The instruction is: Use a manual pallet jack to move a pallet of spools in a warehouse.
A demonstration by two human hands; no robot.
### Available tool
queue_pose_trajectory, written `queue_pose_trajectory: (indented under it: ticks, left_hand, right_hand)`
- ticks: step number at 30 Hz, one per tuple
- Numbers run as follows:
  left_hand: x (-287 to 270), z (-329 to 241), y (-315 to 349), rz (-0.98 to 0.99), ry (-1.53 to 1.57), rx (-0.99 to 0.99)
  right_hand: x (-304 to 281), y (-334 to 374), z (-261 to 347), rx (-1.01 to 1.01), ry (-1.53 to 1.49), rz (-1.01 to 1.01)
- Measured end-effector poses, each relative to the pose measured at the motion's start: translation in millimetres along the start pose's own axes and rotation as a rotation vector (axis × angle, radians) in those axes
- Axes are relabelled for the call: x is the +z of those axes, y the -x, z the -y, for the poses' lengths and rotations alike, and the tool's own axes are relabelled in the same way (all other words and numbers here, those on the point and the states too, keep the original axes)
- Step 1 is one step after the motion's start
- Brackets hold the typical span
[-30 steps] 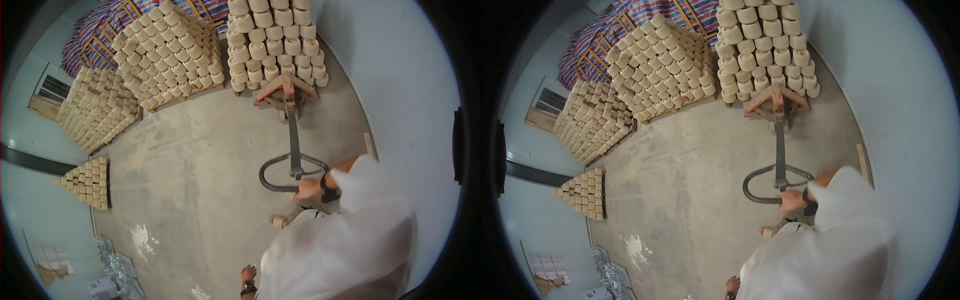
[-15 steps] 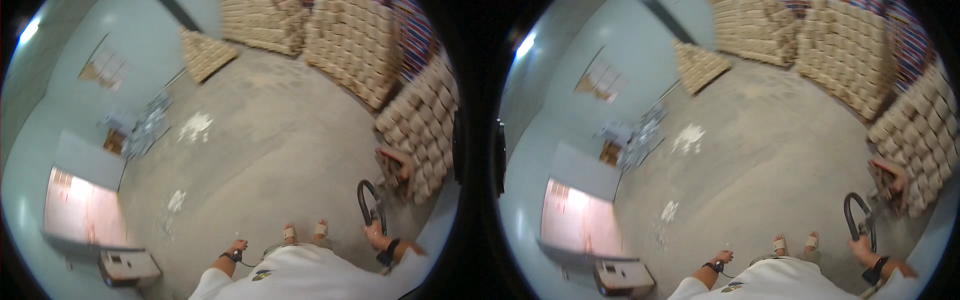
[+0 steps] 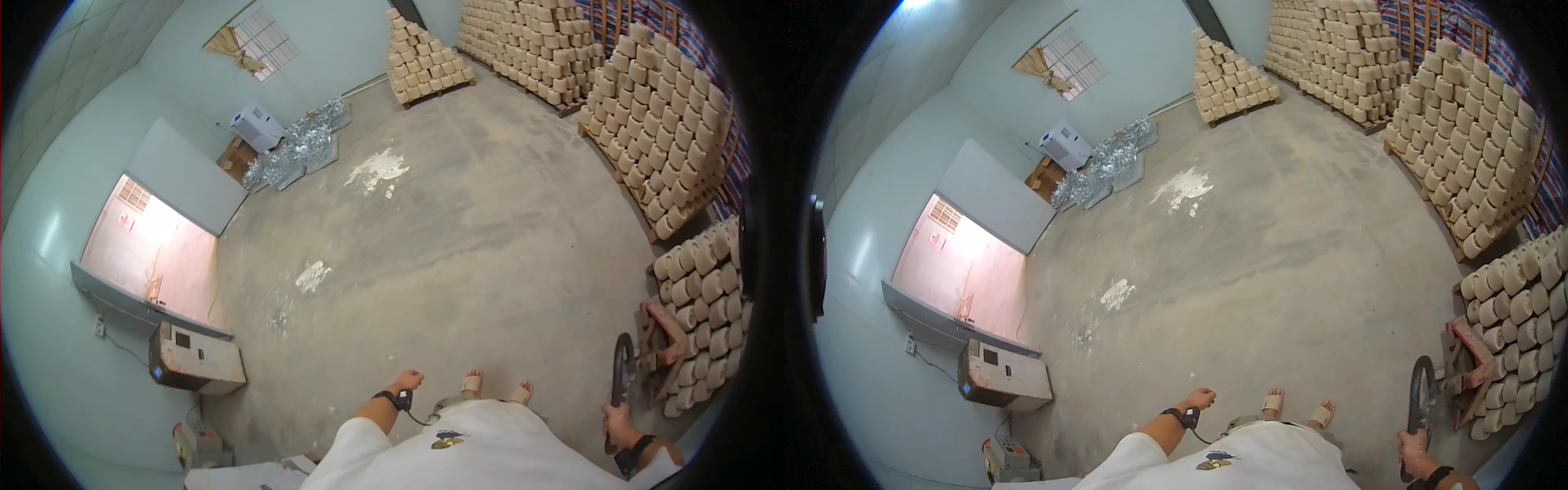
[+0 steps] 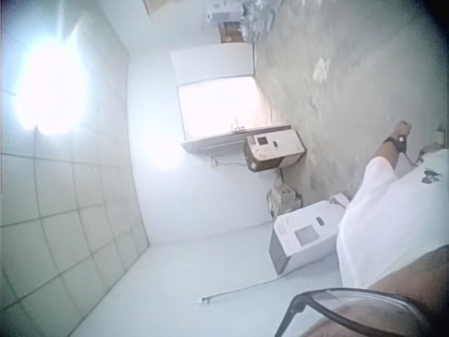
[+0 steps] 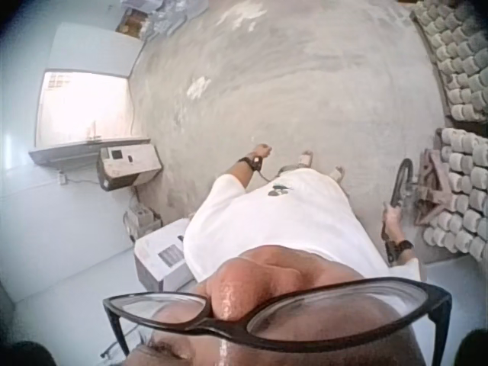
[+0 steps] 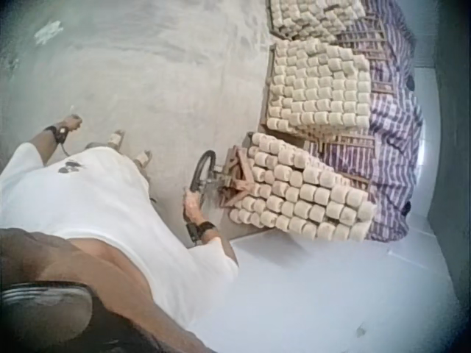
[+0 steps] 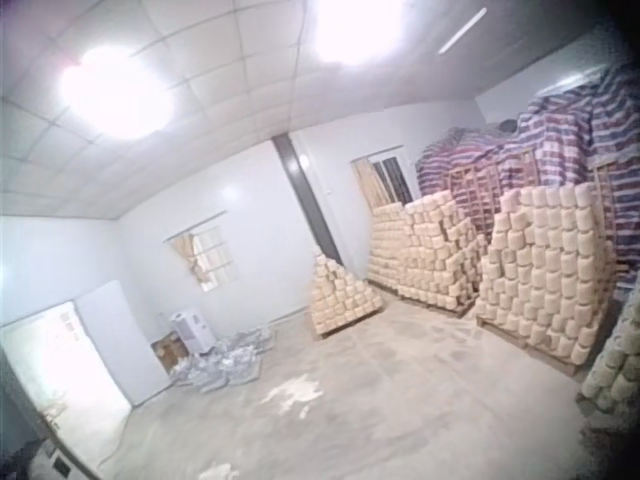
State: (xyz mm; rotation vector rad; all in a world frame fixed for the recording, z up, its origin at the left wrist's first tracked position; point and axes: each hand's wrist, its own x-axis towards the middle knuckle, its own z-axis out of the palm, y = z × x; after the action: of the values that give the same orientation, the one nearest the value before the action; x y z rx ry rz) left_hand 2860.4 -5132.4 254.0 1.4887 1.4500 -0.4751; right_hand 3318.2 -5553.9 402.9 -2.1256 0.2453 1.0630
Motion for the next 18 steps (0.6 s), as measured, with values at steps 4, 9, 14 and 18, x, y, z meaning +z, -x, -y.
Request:
queue_pose_trajectory:
  ticks: [4, 9, 14, 18]
  left_hand:
    - [3, 16, 33, -0.064, 0.084, -0.094]
    - [5, 55, 52, -0.024, 0.11, -0.158]
    - [-1, 66, 56, -0.059, 0.103, -0.24]
    - [1, 64, 44, -0.003, 0.064, -0.238]
  right_hand:
    - [21, 2, -5, -0.073, 0.085, 0.049]
    - [119, -147, -195, 0.1, -0.117, 0.285]
    - [119, -43, -76, -0.094, 0.203, 0.156]
    - [39, -4, -16, 0.046, -0.012, 0.082]
